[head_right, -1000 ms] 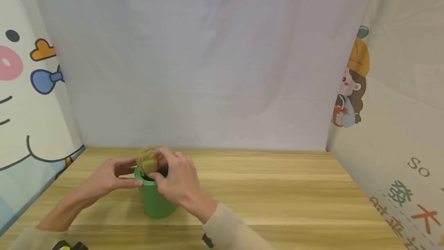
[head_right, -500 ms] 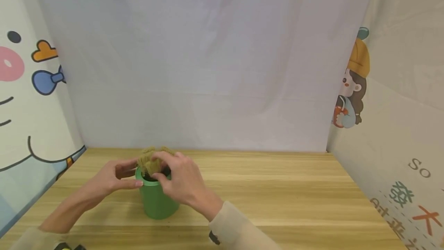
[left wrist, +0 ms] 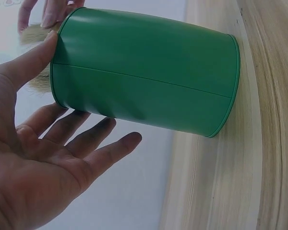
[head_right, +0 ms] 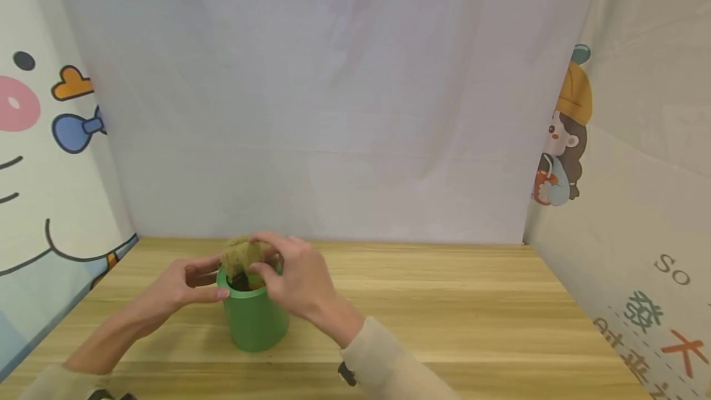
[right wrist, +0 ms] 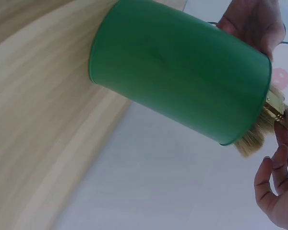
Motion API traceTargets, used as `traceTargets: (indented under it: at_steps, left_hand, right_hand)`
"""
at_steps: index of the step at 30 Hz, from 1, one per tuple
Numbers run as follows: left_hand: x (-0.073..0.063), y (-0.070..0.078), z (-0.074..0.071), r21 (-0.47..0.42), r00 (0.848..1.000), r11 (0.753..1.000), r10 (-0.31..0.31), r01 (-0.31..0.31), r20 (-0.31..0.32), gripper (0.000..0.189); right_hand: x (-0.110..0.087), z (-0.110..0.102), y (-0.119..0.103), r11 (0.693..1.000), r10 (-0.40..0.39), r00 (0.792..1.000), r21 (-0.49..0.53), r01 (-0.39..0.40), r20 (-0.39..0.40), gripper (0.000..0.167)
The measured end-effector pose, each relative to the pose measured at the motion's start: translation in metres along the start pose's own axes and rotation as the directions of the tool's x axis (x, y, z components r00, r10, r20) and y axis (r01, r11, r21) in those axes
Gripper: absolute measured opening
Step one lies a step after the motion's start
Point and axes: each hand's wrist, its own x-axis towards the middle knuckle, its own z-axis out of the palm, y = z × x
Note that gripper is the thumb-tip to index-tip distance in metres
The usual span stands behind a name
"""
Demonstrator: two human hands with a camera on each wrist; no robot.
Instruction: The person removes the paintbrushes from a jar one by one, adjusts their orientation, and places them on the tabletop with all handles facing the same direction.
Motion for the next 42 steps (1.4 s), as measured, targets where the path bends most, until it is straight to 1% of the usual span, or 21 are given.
traceTargets:
  at_steps: [5,9,14,19,24,29,33,37,42]
  left_hand:
    - [0.001,0.001,0.000,0.001,1.000,1.000,-0.002,0.002,0.006,0.082]
    - [0.001,0.002,0.000,0.003,1.000,1.000,-0.013,0.013,0.004,0.084]
    - [0.001,0.003,0.000,0.002,0.999,0.999,-0.035,0.035,-0.001,0.087]
    - [0.001,0.002,0.000,-0.010,0.999,0.999,-0.041,0.041,0.000,0.087]
    - [0.001,0.002,0.000,-0.007,0.999,0.999,-0.045,0.045,0.004,0.088]
    - [0.001,0.001,-0.001,-0.005,0.999,0.999,-0.046,0.046,0.005,0.088]
    - [0.001,0.001,-0.001,-0.004,0.999,0.999,-0.036,0.036,0.008,0.088]
    - [0.001,0.001,-0.001,-0.012,0.999,0.999,-0.038,0.038,0.008,0.087]
    - [0.001,0.000,0.000,-0.023,0.999,0.999,-0.043,0.044,0.007,0.087]
  right_hand:
    - [0.011,-0.014,-0.002,0.999,-0.027,0.999,0.045,0.028,-0.021,0.034]
    - [0.021,-0.026,-0.003,0.995,-0.020,0.999,0.094,0.024,-0.039,0.034]
    - [0.032,-0.041,-0.003,0.988,-0.039,0.995,0.147,0.051,-0.088,0.035]
    - [0.043,-0.054,-0.004,0.982,-0.085,0.988,0.156,0.105,-0.133,0.035]
    - [0.051,-0.068,-0.007,0.978,-0.086,0.982,0.171,0.115,-0.168,0.037]
    - [0.057,-0.086,-0.007,0.975,-0.034,0.983,0.209,0.072,-0.180,0.038]
    - [0.056,-0.096,-0.005,0.968,0.027,0.985,0.250,0.016,-0.168,0.039]
    - [0.050,-0.103,0.001,0.960,0.076,0.988,0.276,-0.035,-0.138,0.039]
    - [0.036,-0.106,0.014,0.961,0.136,0.986,0.253,-0.108,-0.095,0.038]
